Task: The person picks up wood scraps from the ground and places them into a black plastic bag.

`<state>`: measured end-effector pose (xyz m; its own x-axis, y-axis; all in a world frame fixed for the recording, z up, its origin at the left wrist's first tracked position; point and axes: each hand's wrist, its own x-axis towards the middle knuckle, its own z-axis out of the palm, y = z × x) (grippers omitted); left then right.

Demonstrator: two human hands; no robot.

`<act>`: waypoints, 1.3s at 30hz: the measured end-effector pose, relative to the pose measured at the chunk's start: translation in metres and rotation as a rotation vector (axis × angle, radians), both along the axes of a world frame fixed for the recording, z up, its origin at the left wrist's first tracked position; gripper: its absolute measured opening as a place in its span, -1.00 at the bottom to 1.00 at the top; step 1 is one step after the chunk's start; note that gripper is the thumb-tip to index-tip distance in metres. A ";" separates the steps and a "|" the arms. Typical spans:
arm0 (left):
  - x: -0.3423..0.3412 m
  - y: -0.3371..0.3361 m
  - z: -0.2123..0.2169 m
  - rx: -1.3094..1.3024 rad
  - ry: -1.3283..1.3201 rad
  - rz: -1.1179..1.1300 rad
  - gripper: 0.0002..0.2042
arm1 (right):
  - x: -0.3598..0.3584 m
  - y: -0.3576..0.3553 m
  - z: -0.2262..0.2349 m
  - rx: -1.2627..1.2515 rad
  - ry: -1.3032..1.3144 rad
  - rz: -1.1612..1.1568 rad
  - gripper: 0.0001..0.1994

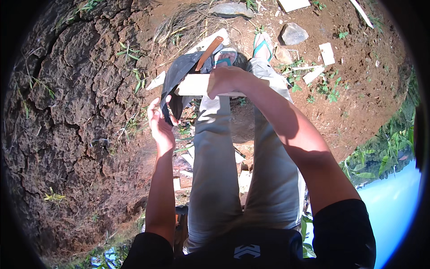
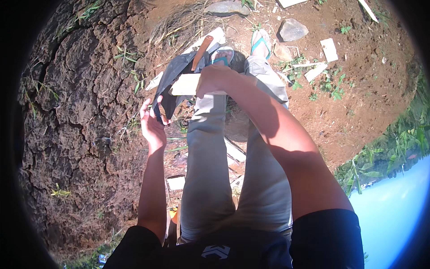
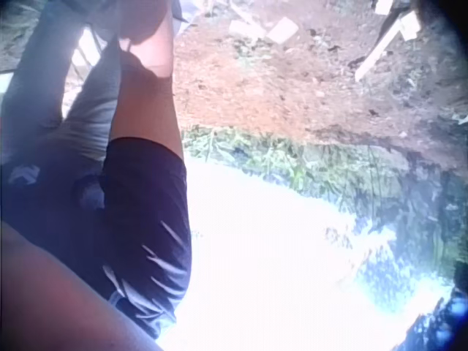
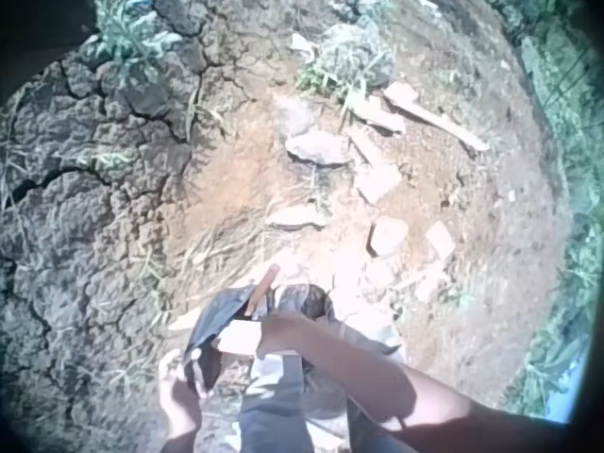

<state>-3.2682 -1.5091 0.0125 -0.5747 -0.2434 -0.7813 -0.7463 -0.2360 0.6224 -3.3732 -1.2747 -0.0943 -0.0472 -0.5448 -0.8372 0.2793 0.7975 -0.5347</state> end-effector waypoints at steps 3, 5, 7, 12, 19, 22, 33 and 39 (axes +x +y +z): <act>-0.001 0.002 0.001 0.009 0.005 -0.036 -0.49 | -0.013 -0.044 -0.022 -0.063 -0.175 0.125 -0.41; 0.000 0.008 -0.006 -0.003 -0.013 -0.069 -0.48 | 0.002 -0.078 -0.043 0.106 -0.016 0.170 -0.47; 0.005 0.000 -0.003 -0.071 -0.032 -0.087 -0.48 | 0.016 -0.123 -0.024 0.181 0.430 0.431 -0.54; 0.007 -0.037 -0.001 -0.188 0.008 0.105 -0.70 | 0.039 -0.134 0.052 -0.245 0.906 -0.037 -0.65; -0.017 -0.079 -0.010 -0.165 0.005 0.195 -0.67 | 0.068 0.016 -0.037 -0.102 1.062 -0.947 -0.90; -0.017 -0.081 -0.015 -0.203 0.002 0.133 -0.65 | 0.079 0.049 -0.127 0.191 0.822 -0.642 -0.71; -0.013 -0.081 -0.026 -0.263 0.003 0.001 -0.66 | 0.037 -0.024 -0.272 0.099 1.263 0.115 -0.71; -0.013 -0.080 -0.031 -0.252 0.002 0.034 -0.66 | 0.025 -0.016 -0.263 0.049 1.158 0.128 -0.78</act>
<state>-3.2812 -1.5887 -0.0186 -0.5641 -0.4501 -0.6923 -0.7393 -0.0981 0.6662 -3.3478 -1.2902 -0.3568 -0.7440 -0.5693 -0.3498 -0.4395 0.8113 -0.3854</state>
